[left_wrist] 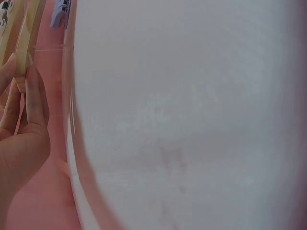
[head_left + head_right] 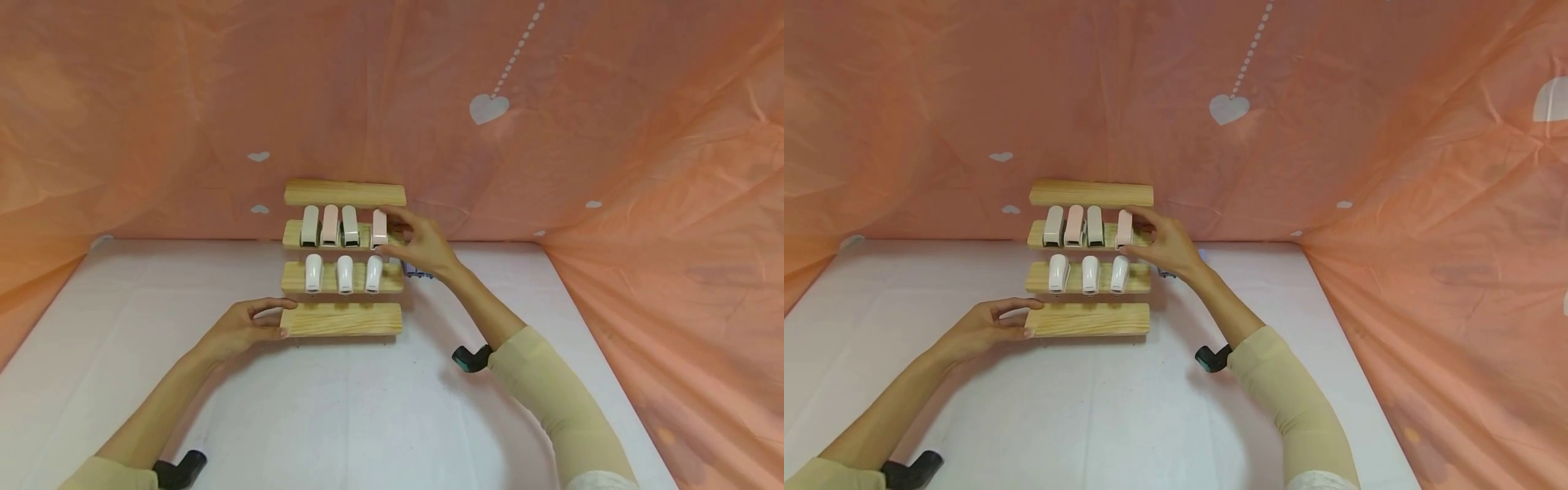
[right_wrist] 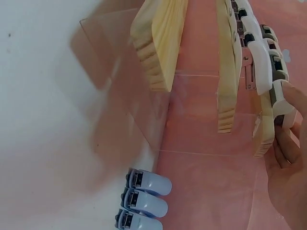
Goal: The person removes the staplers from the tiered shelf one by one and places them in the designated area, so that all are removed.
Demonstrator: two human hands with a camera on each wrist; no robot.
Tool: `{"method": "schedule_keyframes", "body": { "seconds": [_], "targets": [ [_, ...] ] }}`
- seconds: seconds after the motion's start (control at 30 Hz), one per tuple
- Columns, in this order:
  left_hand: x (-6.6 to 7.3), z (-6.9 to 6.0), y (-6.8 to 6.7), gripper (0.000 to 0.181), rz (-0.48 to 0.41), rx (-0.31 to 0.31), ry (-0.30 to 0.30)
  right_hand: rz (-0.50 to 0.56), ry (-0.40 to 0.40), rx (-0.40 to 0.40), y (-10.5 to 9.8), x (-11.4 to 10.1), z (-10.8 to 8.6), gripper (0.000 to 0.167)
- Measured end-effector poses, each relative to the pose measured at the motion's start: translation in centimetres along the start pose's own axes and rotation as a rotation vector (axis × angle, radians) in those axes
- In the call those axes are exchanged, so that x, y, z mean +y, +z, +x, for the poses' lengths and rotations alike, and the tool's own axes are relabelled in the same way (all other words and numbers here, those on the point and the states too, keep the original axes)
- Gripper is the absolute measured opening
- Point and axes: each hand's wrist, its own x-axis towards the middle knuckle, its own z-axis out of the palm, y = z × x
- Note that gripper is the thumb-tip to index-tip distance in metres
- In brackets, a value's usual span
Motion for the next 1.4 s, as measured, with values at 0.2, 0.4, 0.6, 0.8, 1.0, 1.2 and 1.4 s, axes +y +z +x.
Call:
{"method": "schedule_keyframes", "body": {
  "seconds": [0.2,0.4,0.6,0.8,1.0,1.2,1.4],
  "targets": [
    [-0.1,-0.1,0.0,0.054,0.029,0.017,-0.01,0.004,0.01,0.004,-0.1,-0.1,-0.3,0.069],
    [-0.1,0.0,0.0,0.054,-0.008,0.005,0.003,0.06,0.053,0.019,-0.6,0.1,-1.2,0.069],
    [0.0,0.0,-0.1,0.054,0.002,0.01,0.002,0.094,0.079,0.037,-1.3,0.6,-2.1,0.067],
    [0.0,-0.1,-0.1,0.054,0.014,0.006,-0.002,0.099,0.094,0.029,-2.1,1.0,-2.7,0.067],
    [0.0,-0.3,0.0,0.054,0.007,-0.003,0.005,0.094,0.087,0.055,-2.8,1.6,-3.7,0.069],
    [0.1,-0.4,0.1,0.053,0.02,0.006,0.0,0.101,0.093,0.083,-3.2,1.9,-4.7,0.071],
    [0.1,-0.3,0.1,0.052,0.037,0.01,0.012,0.091,0.106,0.097,-3.3,1.8,-5.7,0.07]
  ]
}}
